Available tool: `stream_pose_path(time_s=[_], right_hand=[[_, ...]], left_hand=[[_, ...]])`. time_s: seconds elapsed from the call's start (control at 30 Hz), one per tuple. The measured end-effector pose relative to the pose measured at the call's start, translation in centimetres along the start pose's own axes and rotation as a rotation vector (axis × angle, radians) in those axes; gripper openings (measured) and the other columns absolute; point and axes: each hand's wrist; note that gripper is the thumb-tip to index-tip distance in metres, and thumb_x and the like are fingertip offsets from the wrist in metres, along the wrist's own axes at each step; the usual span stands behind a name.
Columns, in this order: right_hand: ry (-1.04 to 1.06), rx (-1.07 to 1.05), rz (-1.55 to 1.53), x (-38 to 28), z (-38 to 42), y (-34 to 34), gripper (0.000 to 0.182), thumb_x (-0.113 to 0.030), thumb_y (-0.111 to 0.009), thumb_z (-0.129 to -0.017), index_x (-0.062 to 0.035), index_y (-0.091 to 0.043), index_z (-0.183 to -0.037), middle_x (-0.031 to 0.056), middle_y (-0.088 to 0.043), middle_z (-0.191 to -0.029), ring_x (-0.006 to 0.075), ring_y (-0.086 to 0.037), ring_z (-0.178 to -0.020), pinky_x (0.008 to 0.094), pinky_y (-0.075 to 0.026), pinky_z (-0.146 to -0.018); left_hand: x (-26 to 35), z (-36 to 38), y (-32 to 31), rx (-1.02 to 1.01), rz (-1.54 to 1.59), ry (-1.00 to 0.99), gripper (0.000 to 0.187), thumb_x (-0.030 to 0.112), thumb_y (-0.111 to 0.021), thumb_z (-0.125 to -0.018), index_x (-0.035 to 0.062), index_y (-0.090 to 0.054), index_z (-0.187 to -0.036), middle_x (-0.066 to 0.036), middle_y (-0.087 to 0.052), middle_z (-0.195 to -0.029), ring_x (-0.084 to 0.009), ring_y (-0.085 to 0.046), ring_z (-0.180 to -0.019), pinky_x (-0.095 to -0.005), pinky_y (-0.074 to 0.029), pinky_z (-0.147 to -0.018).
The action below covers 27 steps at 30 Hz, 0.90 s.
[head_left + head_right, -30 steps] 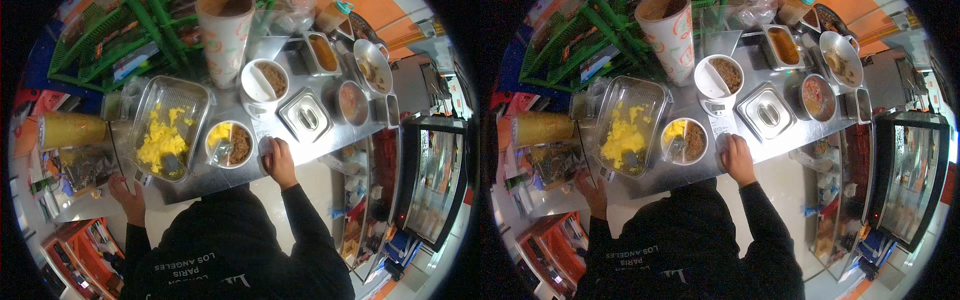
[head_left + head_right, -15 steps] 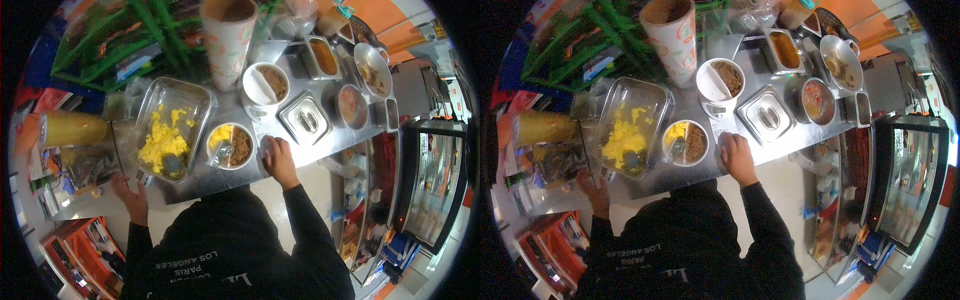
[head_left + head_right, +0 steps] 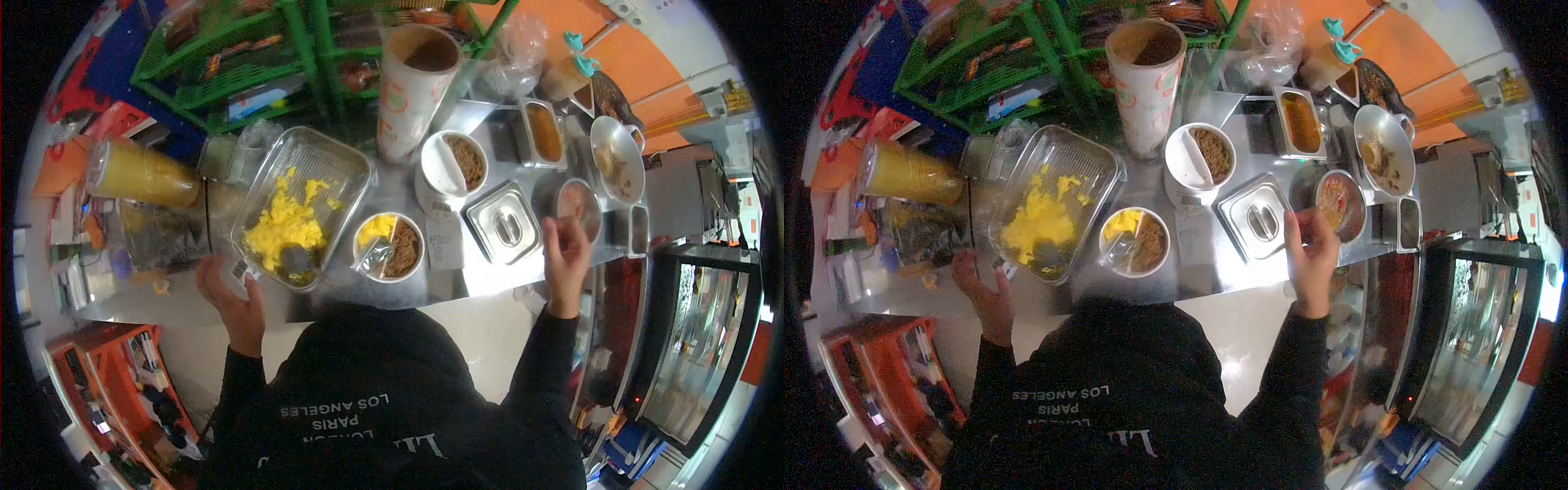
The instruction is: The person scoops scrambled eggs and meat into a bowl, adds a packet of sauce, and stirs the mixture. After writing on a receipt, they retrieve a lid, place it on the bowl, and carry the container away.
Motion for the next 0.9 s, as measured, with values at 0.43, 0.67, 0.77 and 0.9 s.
stream_pose_path(time_s=[0.43,0.67,0.77,0.9], right_hand=[[-1.235,-1.298,0.604,16.1,14.8,-2.7,0.087,-0.074,-0.040,-0.092,-0.0003,-0.052,-0.138,0.0187,-0.069,-0.116,0.0258,-0.071,-0.093,0.0403,-0.060,-0.075],[-0.653,-1.124,-0.355,27.5,25.8,1.6,0.078,-0.063,-0.045,-0.098,-0.0005,-0.044,-0.144,0.0208,-0.062,-0.126,0.0301,-0.065,-0.108,0.0395,-0.059,-0.084],[-1.551,-1.213,-0.265,25.8,20.0,3.2,0.077,-0.057,-0.051,-0.098,0.0063,-0.044,-0.141,0.0227,-0.055,-0.133,0.0320,-0.057,-0.121,0.0443,-0.047,-0.106],[-1.064,-1.114,-0.540,13.7,8.6,2.7,0.056,-0.045,-0.041,-0.104,0.0042,-0.062,-0.119,0.0209,-0.066,-0.118,0.0318,-0.062,-0.115,0.0457,-0.049,-0.100]], left_hand=[[-5.2,9.6,2.6,0.127,-0.222,0.190,0.062,0.004,-0.060,-0.089,0.0016,-0.029,-0.143,-0.023,-0.030,-0.148,-0.0392,-0.034,-0.136,-0.0534,-0.032,-0.108],[-9.3,25.0,2.8,-0.123,-0.228,0.436,0.061,0.004,-0.060,-0.087,0.0049,-0.031,-0.141,-0.020,-0.035,-0.140,-0.0356,-0.038,-0.129,-0.0482,-0.034,-0.106],[-11.1,27.9,2.2,-0.632,-0.092,0.791,0.054,0.006,-0.059,-0.089,0.0046,-0.034,-0.137,-0.019,-0.038,-0.134,-0.0336,-0.041,-0.123,-0.0464,-0.036,-0.102],[-13.3,29.0,3.2,-0.963,0.033,0.991,0.045,0.007,-0.058,-0.091,0.0042,-0.038,-0.131,-0.017,-0.042,-0.126,-0.0309,-0.044,-0.115,-0.0440,-0.039,-0.097]])
Point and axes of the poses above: each hand's wrist, its own z-axis away from the middle knuckle, its own y-axis out of the back of the hand, x = y × z
